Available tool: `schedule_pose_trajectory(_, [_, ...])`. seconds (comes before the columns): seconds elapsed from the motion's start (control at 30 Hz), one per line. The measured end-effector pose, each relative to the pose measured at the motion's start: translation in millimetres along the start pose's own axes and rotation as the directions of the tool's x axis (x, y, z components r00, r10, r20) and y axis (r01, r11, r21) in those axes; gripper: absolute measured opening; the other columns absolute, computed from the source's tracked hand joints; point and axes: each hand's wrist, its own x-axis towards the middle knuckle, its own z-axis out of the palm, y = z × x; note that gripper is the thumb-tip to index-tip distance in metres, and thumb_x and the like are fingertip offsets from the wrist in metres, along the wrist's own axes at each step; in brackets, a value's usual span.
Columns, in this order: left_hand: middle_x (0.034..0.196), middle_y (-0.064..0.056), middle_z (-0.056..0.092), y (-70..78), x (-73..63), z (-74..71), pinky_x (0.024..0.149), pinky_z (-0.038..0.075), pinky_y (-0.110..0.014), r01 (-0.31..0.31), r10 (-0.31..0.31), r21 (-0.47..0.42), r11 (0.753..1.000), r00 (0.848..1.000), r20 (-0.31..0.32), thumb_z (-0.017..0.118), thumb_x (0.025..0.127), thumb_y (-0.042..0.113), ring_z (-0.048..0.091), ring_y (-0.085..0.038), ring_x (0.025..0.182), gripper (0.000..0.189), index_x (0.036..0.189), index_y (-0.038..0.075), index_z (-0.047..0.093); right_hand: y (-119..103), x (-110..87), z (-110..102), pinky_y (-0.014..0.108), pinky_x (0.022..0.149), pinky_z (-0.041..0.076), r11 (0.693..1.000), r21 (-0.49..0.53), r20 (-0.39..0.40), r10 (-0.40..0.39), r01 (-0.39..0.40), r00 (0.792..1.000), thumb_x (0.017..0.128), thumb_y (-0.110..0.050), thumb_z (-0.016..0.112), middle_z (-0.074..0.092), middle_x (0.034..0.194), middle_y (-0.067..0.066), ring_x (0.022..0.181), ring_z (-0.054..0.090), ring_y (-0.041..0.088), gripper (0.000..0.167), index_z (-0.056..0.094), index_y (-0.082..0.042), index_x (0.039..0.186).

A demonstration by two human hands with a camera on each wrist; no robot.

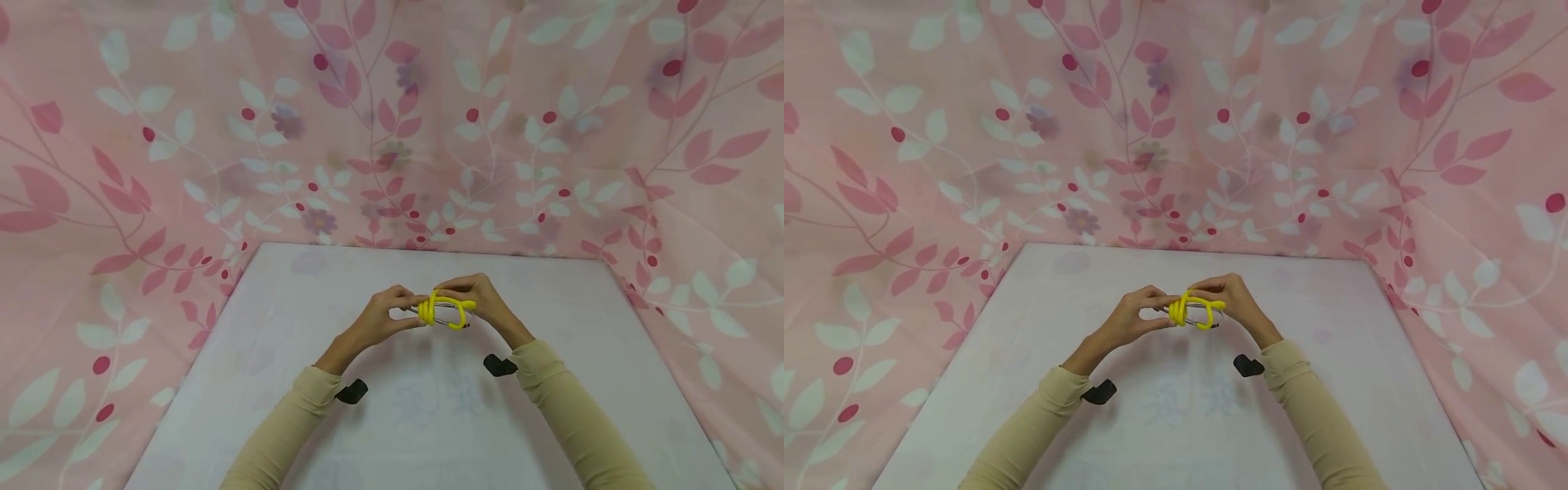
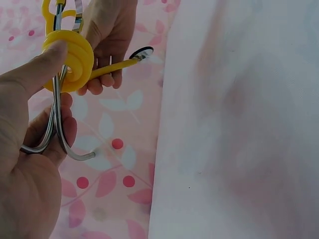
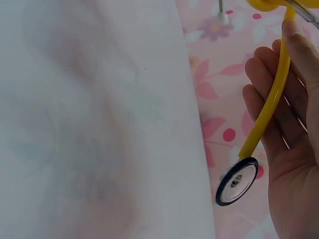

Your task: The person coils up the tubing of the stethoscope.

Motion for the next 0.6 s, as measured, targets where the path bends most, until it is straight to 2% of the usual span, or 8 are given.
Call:
schedule_pose_trajectory(0.07, [0.106, -0.009, 0.065, -1.5, -1.2, 1.0, 0.080, 0.054, -0.026, -0.003, 0.003, -0.007, 1.000, 1.000, -0.020, 0.078, 0.083, 0.027, 0.061, -0.020, 0.095, 0.048, 0.129, 0.020, 0.066, 9, -0.7, 3, 0.027, 0.075, 0.059, 1.000, 0.022, -0.011, 0.010, -0.010, 1.000, 0.090, -0.013, 0.071, 0.075, 0.103, 0.019, 0.086, 0.073, 0.018, 0.022, 0.075, -0.002, 0.108])
schedule_pose_trajectory(0.2, [0.104, -0.011, 0.064, -3.1, -1.2, 3.2, 0.081, 0.056, -0.031, -0.028, 0.029, 0.007, 1.000, 0.997, -0.067, 0.079, 0.083, 0.024, 0.063, -0.025, 0.094, 0.049, 0.129, 0.017, 0.066, 22, -3.4, 10, 0.026, 0.081, 0.058, 0.997, -0.014, -0.019, -0.074, 0.074, 0.997, 0.088, -0.005, 0.070, 0.074, 0.105, 0.020, 0.093, 0.073, 0.023, 0.023, 0.074, 0.001, 0.110])
schedule_pose_trajectory(0.3, [0.103, -0.010, 0.063, -2.3, 0.8, 4.8, 0.080, 0.055, -0.028, -0.033, 0.038, 0.045, 0.998, 0.993, -0.109, 0.079, 0.082, 0.023, 0.062, -0.024, 0.094, 0.050, 0.130, 0.015, 0.066, 26, -4.6, 16, 0.027, 0.083, 0.058, 0.993, -0.063, -0.037, -0.107, 0.104, 0.994, 0.087, -0.006, 0.072, 0.075, 0.102, 0.019, 0.093, 0.073, 0.027, 0.025, 0.073, 0.002, 0.110])
schedule_pose_trajectory(0.37, [0.103, -0.009, 0.063, -1.5, 2.6, 6.2, 0.078, 0.054, -0.025, -0.017, 0.028, 0.074, 0.997, 0.990, -0.141, 0.079, 0.082, 0.023, 0.060, -0.021, 0.094, 0.050, 0.130, 0.015, 0.065, 28, -5.3, 20, 0.028, 0.083, 0.058, 0.996, -0.066, -0.055, -0.064, 0.060, 0.996, 0.088, -0.013, 0.072, 0.075, 0.103, 0.017, 0.093, 0.074, 0.025, 0.028, 0.073, 0.001, 0.112])
schedule_pose_trajectory(0.43, [0.102, -0.009, 0.063, -1.0, 4.5, 7.0, 0.077, 0.053, -0.025, 0.005, 0.012, 0.095, 0.995, 0.985, -0.174, 0.079, 0.082, 0.022, 0.059, -0.020, 0.093, 0.051, 0.130, 0.013, 0.065, 29, -6.2, 24, 0.027, 0.081, 0.058, 0.998, -0.055, -0.066, 0.020, -0.024, 0.998, 0.088, -0.022, 0.073, 0.076, 0.101, 0.013, 0.091, 0.074, 0.020, 0.032, 0.074, -0.003, 0.113])
schedule_pose_trajectory(0.53, [0.102, -0.013, 0.064, -0.4, 8.5, 7.4, 0.079, 0.055, -0.032, 0.049, -0.023, 0.106, 0.993, 0.973, -0.229, 0.079, 0.082, 0.020, 0.060, -0.024, 0.093, 0.051, 0.130, 0.012, 0.065, 30, -8.6, 28, 0.027, 0.082, 0.058, 0.993, -0.055, -0.049, 0.103, -0.105, 0.994, 0.087, -0.027, 0.073, 0.077, 0.099, 0.009, 0.089, 0.074, 0.016, 0.035, 0.073, -0.005, 0.114])
schedule_pose_trajectory(0.6, [0.102, -0.015, 0.063, -0.4, 11.3, 7.5, 0.079, 0.055, -0.037, 0.079, -0.046, 0.121, 0.990, 0.965, -0.259, 0.079, 0.082, 0.020, 0.060, -0.026, 0.094, 0.050, 0.130, 0.012, 0.066, 31, -10.4, 30, 0.029, 0.082, 0.057, 0.989, -0.076, -0.028, 0.126, -0.128, 0.992, 0.088, -0.027, 0.074, 0.078, 0.095, 0.006, 0.088, 0.074, 0.015, 0.034, 0.074, -0.005, 0.113])
